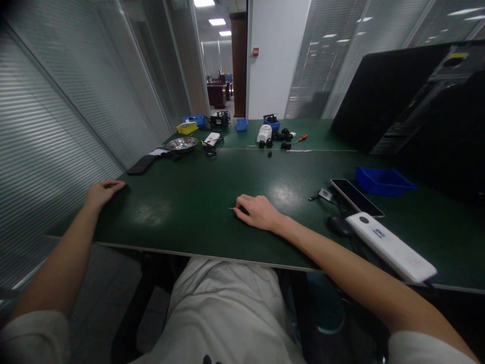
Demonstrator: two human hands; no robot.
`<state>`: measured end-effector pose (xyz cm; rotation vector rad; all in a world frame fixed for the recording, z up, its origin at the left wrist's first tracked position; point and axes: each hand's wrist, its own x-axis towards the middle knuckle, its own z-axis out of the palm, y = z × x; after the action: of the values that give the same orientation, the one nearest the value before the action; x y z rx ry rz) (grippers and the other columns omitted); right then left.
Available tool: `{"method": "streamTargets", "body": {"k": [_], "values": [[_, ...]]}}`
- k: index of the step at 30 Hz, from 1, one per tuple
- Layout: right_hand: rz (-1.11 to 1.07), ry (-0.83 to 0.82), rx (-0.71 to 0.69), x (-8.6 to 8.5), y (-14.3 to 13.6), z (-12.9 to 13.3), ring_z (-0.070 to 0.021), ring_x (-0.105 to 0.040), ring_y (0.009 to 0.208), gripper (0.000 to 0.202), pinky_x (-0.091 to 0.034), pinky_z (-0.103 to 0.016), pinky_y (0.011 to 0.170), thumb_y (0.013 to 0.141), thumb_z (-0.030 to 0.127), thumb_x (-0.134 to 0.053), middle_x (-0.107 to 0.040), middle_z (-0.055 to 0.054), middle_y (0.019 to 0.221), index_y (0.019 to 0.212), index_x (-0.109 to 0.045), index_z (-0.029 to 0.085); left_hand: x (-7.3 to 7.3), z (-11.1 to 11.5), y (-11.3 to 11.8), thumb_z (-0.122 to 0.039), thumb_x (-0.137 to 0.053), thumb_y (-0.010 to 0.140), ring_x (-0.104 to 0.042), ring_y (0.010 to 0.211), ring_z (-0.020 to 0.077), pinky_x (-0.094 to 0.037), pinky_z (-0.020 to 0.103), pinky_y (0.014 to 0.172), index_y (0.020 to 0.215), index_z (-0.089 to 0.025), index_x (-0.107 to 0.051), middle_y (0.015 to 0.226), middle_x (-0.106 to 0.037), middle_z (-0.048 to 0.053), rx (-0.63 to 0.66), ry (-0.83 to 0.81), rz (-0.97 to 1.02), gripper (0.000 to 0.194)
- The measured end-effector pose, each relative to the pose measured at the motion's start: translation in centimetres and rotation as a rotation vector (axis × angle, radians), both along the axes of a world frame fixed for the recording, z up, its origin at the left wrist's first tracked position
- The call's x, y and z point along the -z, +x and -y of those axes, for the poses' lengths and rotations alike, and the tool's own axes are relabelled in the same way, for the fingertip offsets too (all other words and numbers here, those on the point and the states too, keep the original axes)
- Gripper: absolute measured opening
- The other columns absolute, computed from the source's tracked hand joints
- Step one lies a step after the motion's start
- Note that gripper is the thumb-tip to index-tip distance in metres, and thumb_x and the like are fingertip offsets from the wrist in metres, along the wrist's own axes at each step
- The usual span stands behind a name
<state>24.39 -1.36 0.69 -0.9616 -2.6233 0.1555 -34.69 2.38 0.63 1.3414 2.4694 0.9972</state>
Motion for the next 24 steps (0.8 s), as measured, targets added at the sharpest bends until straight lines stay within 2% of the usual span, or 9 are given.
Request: {"method": "streamTargets", "body": {"k": [5,9,13,17,21,24], "values": [[0.012,0.004,0.004,0.0,0.0,0.0,-0.0138,-0.058,0.071,0.024,-0.031,-0.028,0.064,0.105,0.041,-0.047,-0.068,-0.004,0.097,0.101,-0.06,0.021,0.0,0.1,0.2,-0.029,-0.081,0.082,-0.054,0.07,0.013,-0.035,0.02,0.067,0.11,-0.012,-0.077,0.067,-0.066,-0.006,0.055,0.052,0.025,0.033],[0.012,-0.003,0.005,0.0,0.0,-0.1,-0.0137,-0.058,0.071,0.023,-0.031,-0.027,0.065,0.104,0.041,-0.048,-0.068,-0.004,0.098,0.102,-0.06,0.021,0.0,0.1,0.3,-0.031,-0.082,0.083,-0.054,0.07,0.0122,-0.034,0.02,0.066,0.111,-0.01,-0.076,0.072,-0.069,-0.004,0.047,0.03,0.014,0.036],[0.011,0.002,0.005,0.0,-0.1,-0.1,-0.0138,-0.057,0.07,0.024,-0.031,-0.028,0.064,0.104,0.04,-0.047,-0.067,-0.004,0.096,0.101,-0.06,0.021,0.2,0.0,0.3,-0.034,-0.083,0.082,-0.053,0.065,0.0109,-0.032,0.02,0.063,0.109,-0.009,-0.075,0.068,-0.067,-0.005,0.044,0.064,-0.034,0.038],[0.007,0.007,-0.001,0.0,-0.1,-0.1,-0.0139,-0.057,0.07,0.024,-0.031,-0.028,0.064,0.104,0.041,-0.047,-0.067,-0.004,0.096,0.101,-0.06,0.021,0.1,0.1,0.5,-0.037,-0.079,0.085,-0.052,0.066,0.0128,-0.033,0.021,0.066,0.105,-0.008,-0.076,0.065,-0.064,-0.004,0.07,0.019,-0.173,0.035],[0.005,0.019,-0.001,0.1,-0.1,0.0,-0.0137,-0.056,0.07,0.024,-0.032,-0.028,0.064,0.105,0.041,-0.047,-0.067,-0.003,0.096,0.101,-0.059,0.021,-0.3,0.5,1.5,-0.038,-0.073,0.09,-0.051,0.074,0.0166,-0.03,0.023,0.069,0.103,-0.008,-0.078,0.08,-0.067,0.004,0.126,-0.024,-0.488,0.033],[0.009,0.022,0.001,0.1,-0.1,0.0,-0.0138,-0.057,0.07,0.024,-0.031,-0.028,0.064,0.105,0.041,-0.047,-0.067,-0.003,0.096,0.101,-0.059,0.021,-0.5,0.9,2.8,-0.037,-0.064,0.096,-0.049,0.076,0.0193,-0.028,0.025,0.068,0.105,-0.008,-0.078,0.089,-0.067,0.009,0.096,-0.1,-0.667,0.033]]}}
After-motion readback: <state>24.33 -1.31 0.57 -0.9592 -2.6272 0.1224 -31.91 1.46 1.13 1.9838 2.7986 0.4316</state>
